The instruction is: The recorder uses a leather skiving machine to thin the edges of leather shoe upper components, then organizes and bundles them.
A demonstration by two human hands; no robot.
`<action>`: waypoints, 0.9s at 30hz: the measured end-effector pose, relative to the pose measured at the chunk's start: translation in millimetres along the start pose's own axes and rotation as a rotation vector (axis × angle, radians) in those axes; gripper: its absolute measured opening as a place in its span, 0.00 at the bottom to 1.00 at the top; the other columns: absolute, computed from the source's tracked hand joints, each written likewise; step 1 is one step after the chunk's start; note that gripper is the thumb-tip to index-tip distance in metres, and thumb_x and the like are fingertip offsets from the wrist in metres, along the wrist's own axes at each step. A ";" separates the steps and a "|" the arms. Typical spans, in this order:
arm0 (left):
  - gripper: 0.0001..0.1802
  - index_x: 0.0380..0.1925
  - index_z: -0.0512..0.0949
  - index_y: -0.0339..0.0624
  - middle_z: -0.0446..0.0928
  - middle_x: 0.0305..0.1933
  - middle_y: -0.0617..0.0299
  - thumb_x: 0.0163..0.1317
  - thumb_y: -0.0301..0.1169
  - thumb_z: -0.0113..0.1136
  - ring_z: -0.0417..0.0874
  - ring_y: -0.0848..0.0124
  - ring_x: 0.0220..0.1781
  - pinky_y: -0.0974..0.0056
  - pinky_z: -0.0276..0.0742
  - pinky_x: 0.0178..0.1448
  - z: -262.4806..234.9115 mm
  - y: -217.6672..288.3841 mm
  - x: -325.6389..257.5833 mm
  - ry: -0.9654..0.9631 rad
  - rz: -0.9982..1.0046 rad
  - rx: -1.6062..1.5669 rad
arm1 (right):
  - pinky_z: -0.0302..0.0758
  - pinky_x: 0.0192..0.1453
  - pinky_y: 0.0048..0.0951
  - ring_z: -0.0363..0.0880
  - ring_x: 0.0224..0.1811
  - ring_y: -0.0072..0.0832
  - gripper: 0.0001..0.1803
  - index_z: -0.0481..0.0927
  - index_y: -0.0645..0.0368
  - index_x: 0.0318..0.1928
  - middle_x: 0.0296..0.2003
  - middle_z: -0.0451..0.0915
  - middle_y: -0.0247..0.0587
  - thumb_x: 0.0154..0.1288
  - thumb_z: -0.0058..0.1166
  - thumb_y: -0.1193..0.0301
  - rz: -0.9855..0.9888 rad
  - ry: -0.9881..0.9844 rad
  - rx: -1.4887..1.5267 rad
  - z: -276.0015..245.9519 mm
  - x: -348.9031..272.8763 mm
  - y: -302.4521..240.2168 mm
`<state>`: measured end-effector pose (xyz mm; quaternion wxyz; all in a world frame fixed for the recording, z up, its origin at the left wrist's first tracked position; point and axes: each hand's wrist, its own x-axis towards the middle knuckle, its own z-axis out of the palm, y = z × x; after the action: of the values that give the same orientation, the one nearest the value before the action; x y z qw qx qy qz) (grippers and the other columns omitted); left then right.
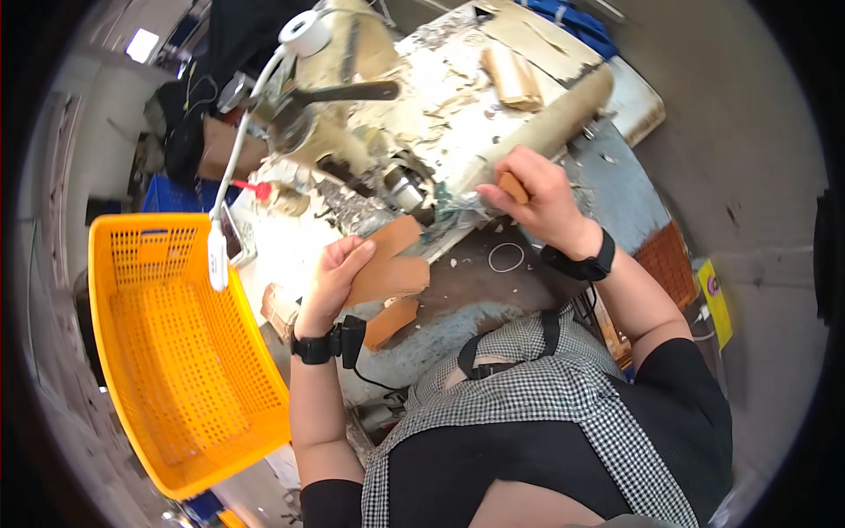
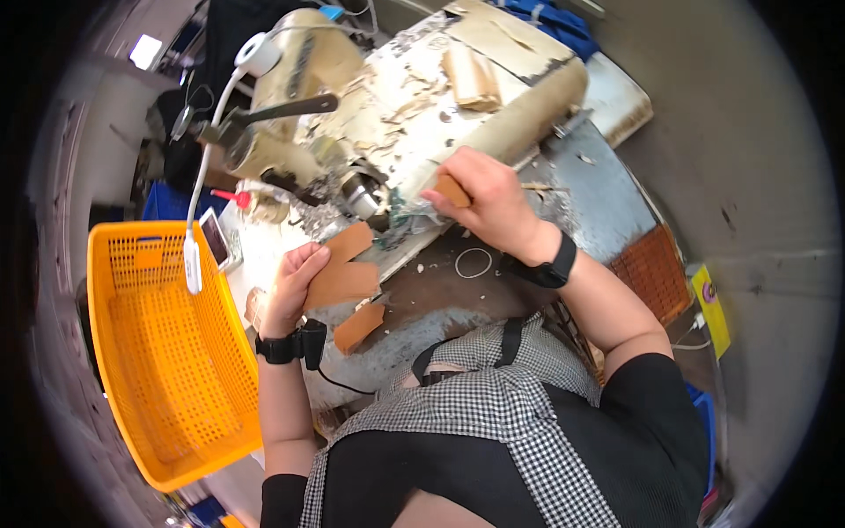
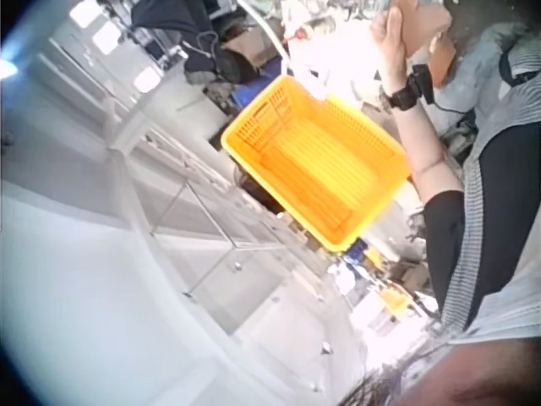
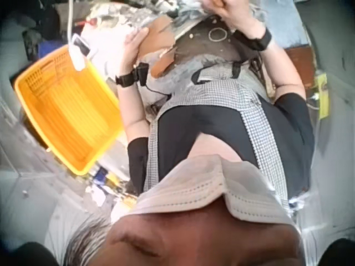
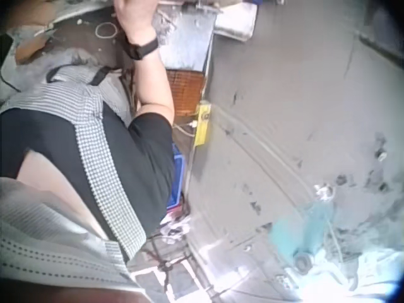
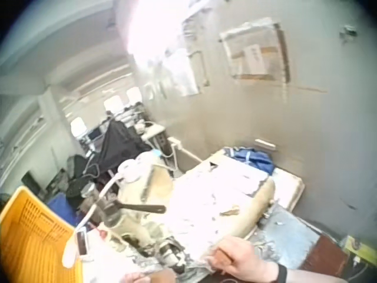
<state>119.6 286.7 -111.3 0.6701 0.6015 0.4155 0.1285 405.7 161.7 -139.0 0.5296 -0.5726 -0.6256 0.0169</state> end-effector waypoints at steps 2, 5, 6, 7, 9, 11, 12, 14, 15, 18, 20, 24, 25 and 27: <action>0.13 0.27 0.76 0.42 0.76 0.25 0.74 0.69 0.36 0.57 0.71 0.88 0.24 0.78 0.66 0.28 -2.6 1.1 0.4 0.010 -0.001 -0.003 | 0.70 0.33 0.37 0.73 0.29 0.42 0.14 0.72 0.60 0.33 0.27 0.71 0.43 0.55 0.67 0.70 -0.019 -0.062 -0.021 -0.1 7.1 1.9; 0.13 0.27 0.77 0.42 0.76 0.25 0.74 0.68 0.36 0.58 0.71 0.88 0.25 0.78 0.66 0.29 -10.3 3.6 -0.9 -0.012 -0.015 -0.011 | 0.69 0.33 0.37 0.71 0.30 0.41 0.15 0.71 0.60 0.32 0.27 0.70 0.43 0.53 0.67 0.72 -0.092 -0.139 -0.010 3.9 20.2 0.6; 0.13 0.27 0.77 0.41 0.76 0.25 0.74 0.68 0.36 0.59 0.71 0.88 0.25 0.78 0.66 0.29 -13.2 1.8 0.4 0.000 -0.022 -0.014 | 0.69 0.33 0.37 0.71 0.30 0.41 0.15 0.70 0.60 0.31 0.27 0.69 0.43 0.53 0.67 0.72 -0.124 -0.160 0.002 6.0 23.8 0.4; 0.13 0.27 0.78 0.41 0.76 0.25 0.73 0.67 0.37 0.59 0.71 0.88 0.26 0.78 0.66 0.29 -16.2 -1.1 2.0 0.011 -0.028 -0.018 | 0.70 0.36 0.37 0.72 0.33 0.41 0.16 0.71 0.60 0.32 0.30 0.71 0.43 0.52 0.67 0.71 -0.137 -0.200 0.024 9.5 25.7 2.0; 0.13 0.28 0.79 0.41 0.77 0.25 0.73 0.66 0.37 0.60 0.71 0.88 0.26 0.78 0.66 0.29 -19.1 -3.7 4.5 0.035 -0.020 0.002 | 0.71 0.39 0.36 0.73 0.36 0.41 0.16 0.71 0.60 0.32 0.34 0.73 0.43 0.51 0.68 0.70 -0.261 -0.253 0.046 19.7 34.4 -0.1; 0.13 0.29 0.79 0.41 0.77 0.25 0.73 0.65 0.38 0.62 0.72 0.87 0.26 0.77 0.67 0.29 -13.9 -4.6 8.2 0.060 0.012 0.048 | 0.72 0.47 0.37 0.73 0.45 0.42 0.18 0.70 0.59 0.33 0.42 0.75 0.43 0.49 0.67 0.68 -0.357 -0.321 0.055 31.4 39.1 -2.5; 0.12 0.29 0.80 0.40 0.77 0.25 0.73 0.65 0.38 0.62 0.72 0.87 0.26 0.77 0.67 0.29 -12.2 -4.0 9.4 0.050 0.034 0.066 | 0.72 0.48 0.37 0.73 0.46 0.42 0.17 0.70 0.58 0.34 0.43 0.75 0.43 0.49 0.67 0.69 -0.391 -0.327 0.042 38.1 41.1 -3.9; 0.12 0.31 0.80 0.40 0.77 0.26 0.73 0.65 0.38 0.62 0.72 0.87 0.26 0.77 0.68 0.30 -6.9 0.7 10.2 0.025 0.078 0.102 | 0.72 0.50 0.38 0.73 0.48 0.42 0.17 0.70 0.58 0.34 0.44 0.74 0.42 0.47 0.66 0.71 -0.456 -0.338 0.013 50.0 43.9 -3.9; 0.11 0.32 0.79 0.40 0.78 0.28 0.72 0.65 0.37 0.62 0.74 0.86 0.28 0.77 0.69 0.32 -3.9 5.7 7.4 0.006 0.065 0.076 | 0.72 0.50 0.39 0.72 0.50 0.42 0.18 0.70 0.58 0.36 0.44 0.74 0.42 0.44 0.64 0.73 -0.482 -0.380 -0.066 53.2 41.9 2.0; 0.09 0.33 0.79 0.40 0.79 0.30 0.71 0.65 0.35 0.61 0.75 0.85 0.29 0.78 0.71 0.35 -1.5 14.1 -3.6 -0.027 0.019 0.017 | 0.71 0.50 0.39 0.72 0.48 0.42 0.20 0.69 0.58 0.37 0.43 0.74 0.42 0.42 0.63 0.76 -0.415 -0.406 -0.024 53.4 40.6 4.7; 0.11 0.32 0.80 0.40 0.78 0.28 0.73 0.65 0.37 0.62 0.73 0.86 0.28 0.78 0.69 0.33 -7.8 11.6 -6.0 -0.020 -0.004 0.007 | 0.71 0.49 0.38 0.72 0.47 0.42 0.22 0.70 0.58 0.40 0.42 0.74 0.43 0.42 0.65 0.76 -0.386 -0.391 0.014 52.2 37.5 12.3; 0.12 0.31 0.80 0.40 0.77 0.27 0.73 0.64 0.38 0.63 0.73 0.86 0.27 0.79 0.68 0.33 -17.3 2.9 -2.9 0.020 -0.008 -0.004 | 0.70 0.48 0.36 0.72 0.45 0.42 0.25 0.71 0.60 0.44 0.42 0.73 0.44 0.43 0.67 0.76 -0.240 -0.266 0.171 54.7 30.5 11.5; 0.12 0.31 0.80 0.40 0.78 0.27 0.73 0.64 0.38 0.63 0.73 0.86 0.28 0.79 0.68 0.33 -18.6 -2.9 2.4 0.043 -0.011 0.024 | 0.71 0.48 0.36 0.72 0.45 0.42 0.24 0.72 0.59 0.46 0.42 0.73 0.44 0.47 0.67 0.75 -0.244 -0.270 0.162 52.9 31.6 10.3; 0.11 0.32 0.79 0.39 0.78 0.28 0.72 0.64 0.37 0.62 0.74 0.86 0.29 0.78 0.70 0.34 -18.9 -3.2 7.0 0.071 -0.010 0.101 | 0.70 0.49 0.36 0.72 0.45 0.42 0.23 0.72 0.58 0.45 0.42 0.73 0.44 0.47 0.66 0.75 -0.324 -0.326 0.105 49.8 36.7 7.1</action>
<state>109.4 303.9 -115.7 0.6244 0.6274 0.4480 0.1253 384.6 220.2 -141.7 0.4462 -0.4261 -0.7849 0.0567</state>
